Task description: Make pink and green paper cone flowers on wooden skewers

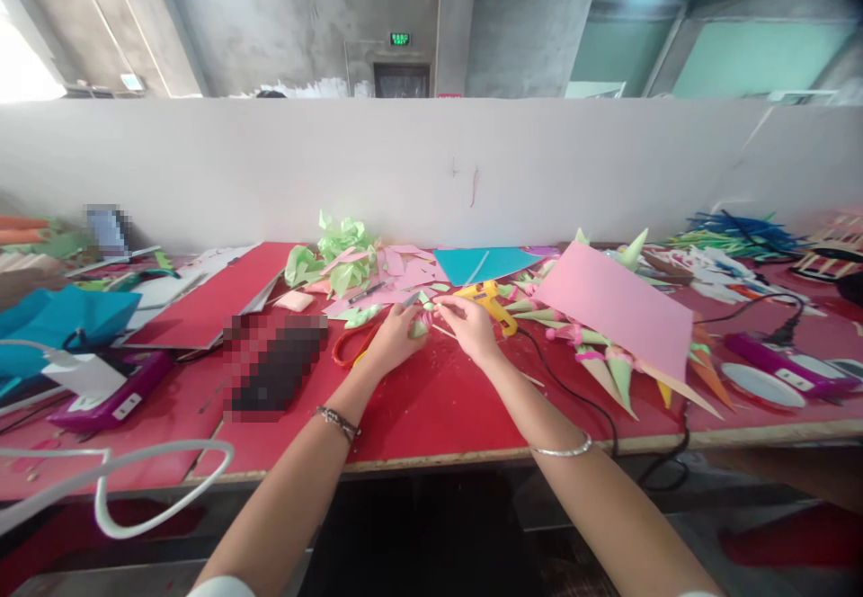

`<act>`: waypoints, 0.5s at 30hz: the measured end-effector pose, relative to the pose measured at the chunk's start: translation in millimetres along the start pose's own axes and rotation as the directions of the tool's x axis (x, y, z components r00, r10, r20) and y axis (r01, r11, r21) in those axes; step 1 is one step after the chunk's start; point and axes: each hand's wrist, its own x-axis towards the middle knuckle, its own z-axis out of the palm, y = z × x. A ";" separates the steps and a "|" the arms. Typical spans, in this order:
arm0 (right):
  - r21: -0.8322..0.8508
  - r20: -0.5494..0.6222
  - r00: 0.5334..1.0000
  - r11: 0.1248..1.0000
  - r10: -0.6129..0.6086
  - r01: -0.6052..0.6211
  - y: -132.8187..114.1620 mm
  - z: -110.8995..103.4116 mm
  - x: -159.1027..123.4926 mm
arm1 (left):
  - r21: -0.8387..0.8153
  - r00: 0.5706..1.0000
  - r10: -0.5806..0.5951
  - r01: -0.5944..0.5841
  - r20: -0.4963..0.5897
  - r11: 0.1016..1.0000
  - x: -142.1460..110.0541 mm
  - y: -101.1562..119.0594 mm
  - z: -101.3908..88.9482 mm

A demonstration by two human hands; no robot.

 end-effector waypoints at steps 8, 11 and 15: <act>0.110 -0.020 1.000 0.994 -0.010 0.013 -5.2 1.2 -2.2 | -0.221 0.992 -0.127 0.120 -0.017 0.968 1.4 5.1 2.3; 0.115 -0.008 1.000 0.993 -0.008 0.009 -7.0 1.6 -2.3 | -0.365 0.994 -0.111 0.095 -0.023 0.926 2.5 4.1 3.2; 0.195 0.023 0.999 0.980 0.030 -0.034 -9.0 2.0 -2.3 | -0.574 0.990 -0.140 0.118 0.006 0.810 2.3 3.8 4.2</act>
